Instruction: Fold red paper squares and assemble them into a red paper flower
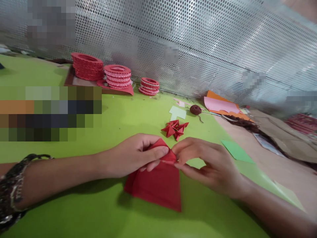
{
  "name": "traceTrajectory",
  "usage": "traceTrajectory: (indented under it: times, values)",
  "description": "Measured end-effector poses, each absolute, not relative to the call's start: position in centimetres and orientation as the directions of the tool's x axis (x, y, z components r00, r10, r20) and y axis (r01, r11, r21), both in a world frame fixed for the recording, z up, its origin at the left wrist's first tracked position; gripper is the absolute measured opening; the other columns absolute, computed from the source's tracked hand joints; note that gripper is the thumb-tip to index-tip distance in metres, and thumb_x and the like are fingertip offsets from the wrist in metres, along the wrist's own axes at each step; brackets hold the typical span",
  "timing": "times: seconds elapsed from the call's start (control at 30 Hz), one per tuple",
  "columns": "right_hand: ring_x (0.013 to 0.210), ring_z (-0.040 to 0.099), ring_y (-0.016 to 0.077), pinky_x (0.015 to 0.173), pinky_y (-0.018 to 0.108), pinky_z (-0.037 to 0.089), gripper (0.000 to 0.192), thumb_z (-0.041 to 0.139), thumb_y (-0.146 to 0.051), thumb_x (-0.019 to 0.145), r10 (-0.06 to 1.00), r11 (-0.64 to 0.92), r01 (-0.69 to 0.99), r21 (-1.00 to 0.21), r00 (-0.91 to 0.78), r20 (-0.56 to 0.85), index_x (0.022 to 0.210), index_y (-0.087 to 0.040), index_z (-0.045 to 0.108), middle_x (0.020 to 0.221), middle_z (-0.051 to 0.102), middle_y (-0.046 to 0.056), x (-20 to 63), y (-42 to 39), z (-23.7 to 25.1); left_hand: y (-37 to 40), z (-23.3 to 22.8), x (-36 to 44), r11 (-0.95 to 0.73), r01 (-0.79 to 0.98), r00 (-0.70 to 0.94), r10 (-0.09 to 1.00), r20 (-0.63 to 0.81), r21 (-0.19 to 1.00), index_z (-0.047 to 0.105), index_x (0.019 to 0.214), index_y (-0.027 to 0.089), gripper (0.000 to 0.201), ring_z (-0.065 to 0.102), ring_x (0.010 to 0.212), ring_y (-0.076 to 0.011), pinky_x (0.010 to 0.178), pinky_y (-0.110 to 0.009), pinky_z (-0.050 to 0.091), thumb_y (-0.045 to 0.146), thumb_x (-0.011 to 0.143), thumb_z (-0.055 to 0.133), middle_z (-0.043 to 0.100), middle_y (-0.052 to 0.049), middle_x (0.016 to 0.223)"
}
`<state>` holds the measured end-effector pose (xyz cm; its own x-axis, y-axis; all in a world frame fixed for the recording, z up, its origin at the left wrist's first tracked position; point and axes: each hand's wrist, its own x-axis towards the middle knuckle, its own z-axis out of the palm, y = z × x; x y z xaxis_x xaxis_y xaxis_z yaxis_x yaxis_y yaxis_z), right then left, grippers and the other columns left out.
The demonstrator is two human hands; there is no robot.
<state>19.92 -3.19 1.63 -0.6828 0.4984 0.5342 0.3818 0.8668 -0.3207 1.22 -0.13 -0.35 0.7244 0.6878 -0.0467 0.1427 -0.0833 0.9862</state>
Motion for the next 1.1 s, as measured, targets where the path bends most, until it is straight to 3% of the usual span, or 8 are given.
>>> traceTrajectory:
  times: [0.17,0.43,0.87,1.1]
  values:
    - [0.073,0.061,0.0103,0.067,0.020,0.051,0.014,0.058,-0.005,0.077,0.542,0.840,0.418,-0.346,-0.677,0.498,0.089,-0.011,0.058,0.081,0.067,0.007,20.0,-3.1,1.7,0.0,-0.8,1.2,-0.109,0.116,0.755,0.655,-0.017,0.987,0.044,0.063,0.017,0.025,0.036,0.042,-0.0051,0.044,-0.016,0.028,0.027,0.087,0.041,0.045,0.009,0.047]
    - [0.074,0.060,0.0087,0.068,0.019,0.049,0.010,0.055,-0.004,0.079,0.542,0.817,0.315,-0.482,-0.703,0.460,0.079,-0.011,0.061,0.079,0.065,0.006,20.0,-2.9,2.0,0.0,-0.8,1.1,-0.114,0.137,0.764,0.644,-0.032,0.984,0.046,0.066,0.017,0.026,0.037,0.044,-0.0051,0.045,-0.015,0.031,0.031,0.087,0.042,0.045,0.009,0.049]
    - [0.072,0.054,0.0085,0.067,0.019,0.046,0.009,0.053,-0.005,0.080,0.579,0.786,0.364,-0.501,-0.717,0.388,0.080,-0.012,0.060,0.078,0.060,0.004,19.9,-2.9,2.0,-0.3,-0.3,1.2,-0.082,0.170,0.756,0.650,-0.077,0.982,0.046,0.067,0.017,0.022,0.037,0.044,-0.0052,0.045,-0.015,0.031,0.026,0.087,0.041,0.046,0.009,0.049]
    - [0.064,0.052,0.0088,0.060,0.021,0.045,0.014,0.051,-0.001,0.075,0.765,0.587,0.407,-0.699,-0.562,0.315,0.078,-0.014,0.054,0.073,0.055,0.001,19.1,-3.7,1.2,-0.6,0.1,1.5,-0.153,0.217,0.734,0.676,-0.058,0.964,0.047,0.065,0.017,0.022,0.040,0.045,-0.0055,0.045,-0.016,0.031,0.022,0.086,0.042,0.051,0.007,0.054]
